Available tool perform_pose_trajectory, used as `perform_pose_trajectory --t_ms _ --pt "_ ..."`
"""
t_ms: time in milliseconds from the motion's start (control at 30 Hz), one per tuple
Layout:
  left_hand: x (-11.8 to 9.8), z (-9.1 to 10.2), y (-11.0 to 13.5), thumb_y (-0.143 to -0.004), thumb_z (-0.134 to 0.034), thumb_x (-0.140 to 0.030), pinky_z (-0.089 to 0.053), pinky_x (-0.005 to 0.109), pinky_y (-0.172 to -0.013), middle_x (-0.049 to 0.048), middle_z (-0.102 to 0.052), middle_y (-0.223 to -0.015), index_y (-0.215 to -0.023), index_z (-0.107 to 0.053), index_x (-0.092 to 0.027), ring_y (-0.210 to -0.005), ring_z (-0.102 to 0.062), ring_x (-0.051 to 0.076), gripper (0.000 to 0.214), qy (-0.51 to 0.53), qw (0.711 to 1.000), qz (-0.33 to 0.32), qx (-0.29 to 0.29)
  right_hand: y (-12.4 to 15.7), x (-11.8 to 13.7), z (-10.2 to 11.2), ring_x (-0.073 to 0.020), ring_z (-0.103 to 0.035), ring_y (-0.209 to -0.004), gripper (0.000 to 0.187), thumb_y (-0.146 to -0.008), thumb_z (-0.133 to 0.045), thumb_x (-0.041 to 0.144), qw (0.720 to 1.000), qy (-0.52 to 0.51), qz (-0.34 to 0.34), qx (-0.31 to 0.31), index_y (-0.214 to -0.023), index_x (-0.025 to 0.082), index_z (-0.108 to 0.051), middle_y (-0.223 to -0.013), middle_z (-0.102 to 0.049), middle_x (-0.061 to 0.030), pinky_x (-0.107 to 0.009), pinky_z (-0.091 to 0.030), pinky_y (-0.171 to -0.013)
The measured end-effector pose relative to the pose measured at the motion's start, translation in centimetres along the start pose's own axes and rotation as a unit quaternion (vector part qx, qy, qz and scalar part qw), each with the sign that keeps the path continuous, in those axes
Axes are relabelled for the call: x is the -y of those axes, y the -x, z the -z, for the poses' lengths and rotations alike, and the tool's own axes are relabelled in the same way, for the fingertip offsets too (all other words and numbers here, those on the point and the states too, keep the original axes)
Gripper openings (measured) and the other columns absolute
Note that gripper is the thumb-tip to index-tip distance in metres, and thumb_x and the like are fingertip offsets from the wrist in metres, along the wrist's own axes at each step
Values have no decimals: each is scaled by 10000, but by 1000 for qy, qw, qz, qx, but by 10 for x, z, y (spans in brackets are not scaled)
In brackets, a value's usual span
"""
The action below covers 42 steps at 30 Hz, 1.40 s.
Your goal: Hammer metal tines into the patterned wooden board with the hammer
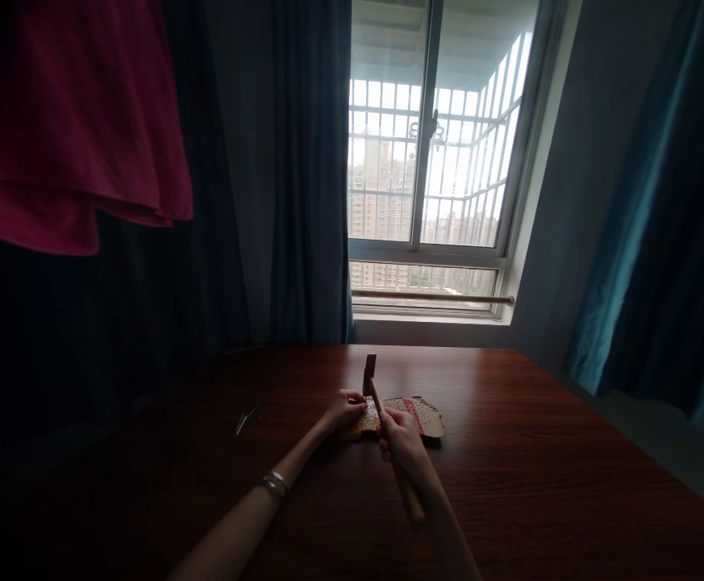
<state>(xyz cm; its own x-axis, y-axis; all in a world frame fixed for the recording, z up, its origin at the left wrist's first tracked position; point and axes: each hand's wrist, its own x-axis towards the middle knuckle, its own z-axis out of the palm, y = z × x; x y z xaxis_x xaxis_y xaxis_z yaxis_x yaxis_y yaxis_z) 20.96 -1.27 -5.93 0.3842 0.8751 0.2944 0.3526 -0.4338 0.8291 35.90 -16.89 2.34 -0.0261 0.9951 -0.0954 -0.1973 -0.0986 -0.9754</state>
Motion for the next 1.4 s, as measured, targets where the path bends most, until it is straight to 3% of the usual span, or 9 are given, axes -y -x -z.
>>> perform_pose_trajectory --t_ms 400,567,700,867,1000,1167,1400 --pt "6 -2 -2 -674 -618 -305 -468 253 -703 54 -699 -784 -749 -697 -124 -759 -631 181 211 2 1000 -13 -7 -2 2 1 -39 -394 -372 388 -633 -622 503 999 6 33 -13 -810 174 -523 -628 -514 51 -175 -258 -324" --pt "3 0 -2 -671 -626 -303 -461 249 -693 50 -699 -775 -725 -698 -131 -751 -628 179 195 -23 1000 -7 -1 -1 0 0 -47 -396 -364 347 -637 -607 496 999 36 12 -15 -736 180 -504 -594 -493 55 -181 -265 -319" --pt "5 0 -2 -672 -631 -315 -453 248 -694 50 -698 -778 -721 -700 -132 -752 -625 178 201 -29 999 -19 -10 1 -2 -1 -48 -394 -361 333 -673 -576 495 998 48 48 -13 -745 180 -495 -607 -491 53 -187 -278 -312" --pt "7 -1 -2 -677 -625 -312 -445 245 -659 46 -694 -744 -713 -701 -129 -716 -621 173 201 -28 999 -17 0 3 -1 -4 -49 -384 -356 355 -663 -572 504 998 56 28 -6 -773 176 -489 -573 -471 61 -181 -276 -309" --pt "6 -1 -1 -670 -629 -313 -446 249 -682 47 -694 -751 -698 -697 -129 -731 -620 174 198 -24 999 -22 -2 2 -1 -3 -47 -387 -362 346 -687 -556 501 997 57 57 -4 -772 172 -495 -603 -484 53 -185 -289 -306" --pt "7 -1 -2 -666 -632 -321 -449 246 -678 43 -696 -752 -701 -699 -138 -729 -621 171 198 -28 1000 -12 -1 1 -4 -3 -47 -387 -355 363 -661 -581 508 998 56 26 -7 -783 174 -504 -583 -479 60 -181 -282 -306" --pt "7 -2 -3 -654 -644 -339 -454 258 -695 52 -703 -781 -708 -700 -139 -755 -625 184 215 -27 1000 10 0 2 -6 -4 -55 -397 -364 342 -689 -558 488 996 60 59 -12 -809 169 -527 -600 -490 51 -188 -291 -303"
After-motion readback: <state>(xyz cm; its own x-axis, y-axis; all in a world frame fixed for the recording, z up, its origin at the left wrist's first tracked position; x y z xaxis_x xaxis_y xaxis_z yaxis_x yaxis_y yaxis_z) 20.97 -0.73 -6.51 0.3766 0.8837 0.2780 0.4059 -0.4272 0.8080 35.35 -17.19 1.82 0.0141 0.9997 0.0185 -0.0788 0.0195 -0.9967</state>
